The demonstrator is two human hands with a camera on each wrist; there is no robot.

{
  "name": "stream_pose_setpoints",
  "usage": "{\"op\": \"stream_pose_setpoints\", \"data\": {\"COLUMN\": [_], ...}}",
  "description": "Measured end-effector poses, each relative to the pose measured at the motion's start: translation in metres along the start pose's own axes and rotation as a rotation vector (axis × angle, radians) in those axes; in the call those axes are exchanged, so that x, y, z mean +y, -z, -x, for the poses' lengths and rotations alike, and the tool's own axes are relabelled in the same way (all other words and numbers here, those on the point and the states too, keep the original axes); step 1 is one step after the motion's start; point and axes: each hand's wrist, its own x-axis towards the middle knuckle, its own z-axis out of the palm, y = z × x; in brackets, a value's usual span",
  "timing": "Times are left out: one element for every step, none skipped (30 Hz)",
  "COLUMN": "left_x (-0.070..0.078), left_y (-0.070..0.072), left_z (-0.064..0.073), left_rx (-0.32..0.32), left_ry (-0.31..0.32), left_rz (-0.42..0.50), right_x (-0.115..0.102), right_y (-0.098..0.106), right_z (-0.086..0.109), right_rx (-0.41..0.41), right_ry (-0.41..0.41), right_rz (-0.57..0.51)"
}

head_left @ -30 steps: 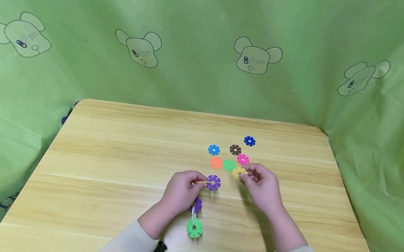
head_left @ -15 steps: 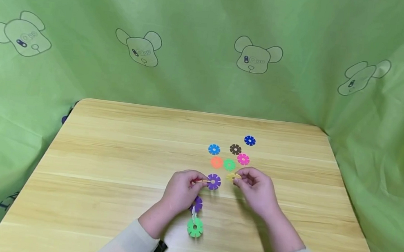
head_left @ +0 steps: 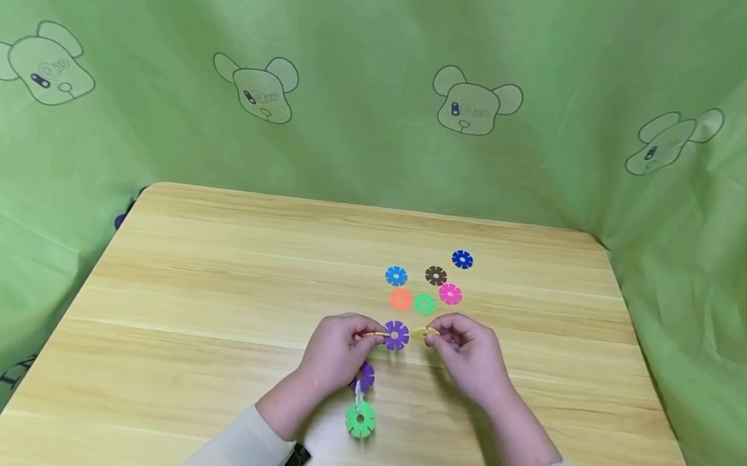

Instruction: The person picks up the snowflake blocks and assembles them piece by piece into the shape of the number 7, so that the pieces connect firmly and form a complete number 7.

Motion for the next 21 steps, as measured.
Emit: {"op": "stream_pose_setpoints", "data": {"left_x": [-0.0002, -0.0005, -0.0007, -0.0009, -0.0007, -0.0007, -0.0007, -0.0007, -0.0005, -0.0005, -0.0007, -0.0004, -0.0001, 0.0002, 0.0007, 0.0012, 0.0017, 0.0022, 0.0019, 0.0021, 0.0019], "left_y": [0.0000, -0.0001, -0.0001, -0.0002, -0.0001, -0.0001, -0.0002, -0.0002, -0.0002, -0.0003, -0.0004, -0.0004, -0.0004, -0.0005, -0.0004, -0.0003, -0.0002, 0.0000, -0.0001, 0.0001, 0.0002], "left_z": [0.0002, 0.0002, 0.0003, 0.0005, 0.0007, 0.0008, 0.0008, 0.0009, 0.0010, 0.0009, 0.0008, 0.0007, 0.0005, 0.0003, -0.0001, -0.0004, -0.0008, -0.0011, -0.0014, -0.0014, -0.0015], "left_rx": [0.001, 0.003, 0.003, 0.004, 0.004, 0.004, 0.004, 0.003, 0.003, 0.002, 0.001, -0.002, -0.005, -0.009, -0.013, -0.018, -0.022, -0.027, -0.029, -0.031, -0.033], "left_ry": [0.000, -0.002, -0.003, -0.003, -0.002, -0.002, -0.003, -0.003, -0.003, -0.003, -0.004, -0.004, -0.002, -0.002, -0.002, -0.002, -0.004, -0.003, -0.004, -0.004, -0.002], "left_rz": [-0.002, -0.003, -0.004, -0.006, -0.008, -0.009, -0.010, -0.011, -0.014, -0.016, -0.017, -0.021, -0.024, -0.029, -0.033, -0.038, -0.046, -0.051, -0.052, -0.053, -0.049], "right_x": [-0.0001, -0.0002, -0.0003, -0.0005, -0.0007, -0.0009, -0.0012, -0.0013, -0.0015, -0.0017, -0.0018, -0.0018, -0.0018, -0.0017, -0.0015, -0.0014, -0.0011, -0.0009, -0.0009, -0.0010, -0.0011], "right_y": [-0.0002, -0.0004, -0.0006, -0.0008, -0.0010, -0.0011, -0.0013, -0.0016, -0.0018, -0.0021, -0.0024, -0.0027, -0.0030, -0.0033, -0.0035, -0.0037, -0.0038, -0.0039, -0.0041, -0.0042, -0.0043], "right_z": [0.0001, 0.0001, 0.0001, 0.0001, 0.0000, -0.0001, -0.0002, -0.0004, -0.0004, -0.0005, -0.0005, -0.0005, -0.0003, -0.0002, -0.0001, 0.0001, 0.0003, 0.0005, 0.0004, 0.0003, 0.0001], "right_rx": [-0.003, -0.005, -0.007, -0.009, -0.011, -0.013, -0.014, -0.014, -0.014, -0.014, -0.013, -0.013, -0.013, -0.012, -0.012, -0.011, -0.010, -0.010, -0.012, -0.013, -0.015], "right_ry": [0.009, 0.015, 0.021, 0.025, 0.032, 0.038, 0.042, 0.046, 0.055, 0.062, 0.069, 0.074, 0.079, 0.082, 0.085, 0.086, 0.088, 0.089, 0.090, 0.093, 0.095], "right_rz": [-0.001, -0.001, -0.002, -0.001, 0.000, 0.003, 0.006, 0.010, 0.016, 0.021, 0.027, 0.031, 0.034, 0.038, 0.042, 0.046, 0.051, 0.054, 0.059, 0.063, 0.068]}}
